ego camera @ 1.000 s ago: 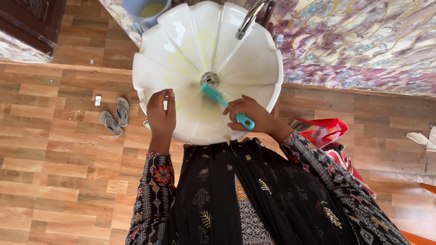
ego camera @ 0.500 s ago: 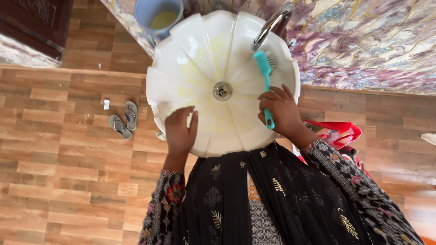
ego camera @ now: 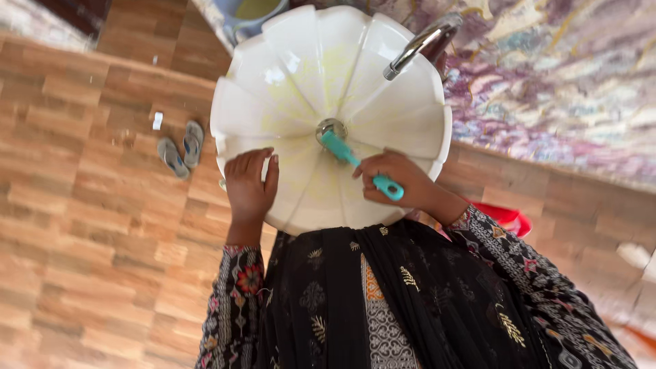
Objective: The person scrubs a white pedestal sink with a teal brush, focusing on the basin and drain area. They repeatedly scrub the same regions without rinsing or wiping the surface during the clip.
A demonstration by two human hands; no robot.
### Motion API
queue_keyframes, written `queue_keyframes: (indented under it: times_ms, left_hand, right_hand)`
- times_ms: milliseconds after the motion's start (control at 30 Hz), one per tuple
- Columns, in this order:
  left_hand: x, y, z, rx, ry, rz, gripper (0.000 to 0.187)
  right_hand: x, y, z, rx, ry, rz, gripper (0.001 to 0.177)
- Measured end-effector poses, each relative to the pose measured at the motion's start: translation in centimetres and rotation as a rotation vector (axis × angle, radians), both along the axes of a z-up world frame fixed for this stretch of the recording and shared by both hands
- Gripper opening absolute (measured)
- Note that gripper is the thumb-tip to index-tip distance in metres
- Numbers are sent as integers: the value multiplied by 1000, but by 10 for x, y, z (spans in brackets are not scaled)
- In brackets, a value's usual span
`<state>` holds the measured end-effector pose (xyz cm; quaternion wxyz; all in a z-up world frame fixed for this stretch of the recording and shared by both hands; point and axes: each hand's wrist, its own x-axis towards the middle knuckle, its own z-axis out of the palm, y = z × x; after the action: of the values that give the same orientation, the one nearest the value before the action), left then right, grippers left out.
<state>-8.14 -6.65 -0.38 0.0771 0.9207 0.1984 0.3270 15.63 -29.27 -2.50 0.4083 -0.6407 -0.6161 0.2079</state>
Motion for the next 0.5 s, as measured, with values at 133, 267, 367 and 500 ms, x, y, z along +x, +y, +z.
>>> queue_keyframes:
  times_ms: [133, 267, 367, 500]
  left_hand:
    - [10, -24, 2, -27, -59, 215, 15]
    - [19, -71, -21, -472, -405, 267, 22]
    - [38, -125, -54, -700, -518, 301, 27]
    - [61, -189, -72, -533, -295, 354, 35]
  right_hand:
    - [45, -8, 6, 47, -404, -153, 17]
    - [87, -38, -1, -49, 103, 304, 21]
    - [128, -46, -14, -117, 518, 542, 21]
    - [160, -34, -21, -261, 464, 588, 28]
